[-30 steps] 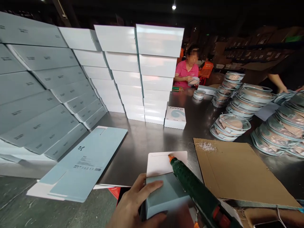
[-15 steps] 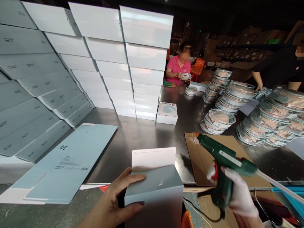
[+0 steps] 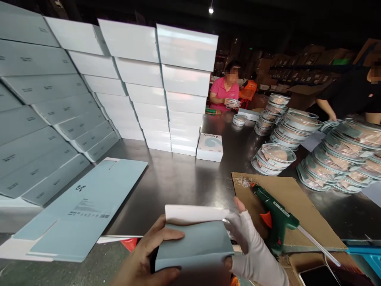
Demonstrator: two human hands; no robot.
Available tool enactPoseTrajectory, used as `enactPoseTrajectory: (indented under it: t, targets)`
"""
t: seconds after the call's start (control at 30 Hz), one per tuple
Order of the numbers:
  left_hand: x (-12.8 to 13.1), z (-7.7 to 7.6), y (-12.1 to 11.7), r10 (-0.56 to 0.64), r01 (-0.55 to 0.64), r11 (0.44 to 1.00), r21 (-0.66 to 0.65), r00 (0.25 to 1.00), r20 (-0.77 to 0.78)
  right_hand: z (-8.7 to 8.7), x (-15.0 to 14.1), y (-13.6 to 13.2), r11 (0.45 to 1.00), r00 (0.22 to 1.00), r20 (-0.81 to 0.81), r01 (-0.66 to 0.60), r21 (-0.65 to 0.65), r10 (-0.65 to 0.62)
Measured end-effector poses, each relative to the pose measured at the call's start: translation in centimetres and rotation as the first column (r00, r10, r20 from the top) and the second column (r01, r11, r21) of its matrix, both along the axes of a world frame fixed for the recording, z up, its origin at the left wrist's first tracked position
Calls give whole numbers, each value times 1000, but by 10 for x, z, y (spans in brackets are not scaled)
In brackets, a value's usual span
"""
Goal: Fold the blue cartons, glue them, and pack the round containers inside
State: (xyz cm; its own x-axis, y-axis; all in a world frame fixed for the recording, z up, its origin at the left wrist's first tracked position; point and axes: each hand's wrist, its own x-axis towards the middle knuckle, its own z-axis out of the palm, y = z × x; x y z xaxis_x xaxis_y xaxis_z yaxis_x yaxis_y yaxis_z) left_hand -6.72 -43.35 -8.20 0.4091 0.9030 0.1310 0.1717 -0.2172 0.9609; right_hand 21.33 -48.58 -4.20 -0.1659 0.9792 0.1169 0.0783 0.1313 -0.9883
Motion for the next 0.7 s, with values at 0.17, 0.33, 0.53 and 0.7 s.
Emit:
enactPoseTrajectory:
  t: [0.17, 0.33, 0.53, 0.7]
  targets:
    - [15, -10, -5, 103, -111, 994, -8, 880, 464, -22, -1, -4, 966, 974, 223, -19, 259, -40]
    - [2, -4, 4, -154, 121, 980, 156, 962, 225, -3, 0, 2, 895, 897, 441, -223, 386, 33]
    - [-8, 3, 13, -177, 167, 979, 118, 981, 79, 5, -1, 8, 879, 880, 471, -274, 390, 65]
    - [-20, 6, 26, 255, -266, 964, -14, 906, 339, 2, 16, 2, 999, 995, 98, -14, 32, 11]
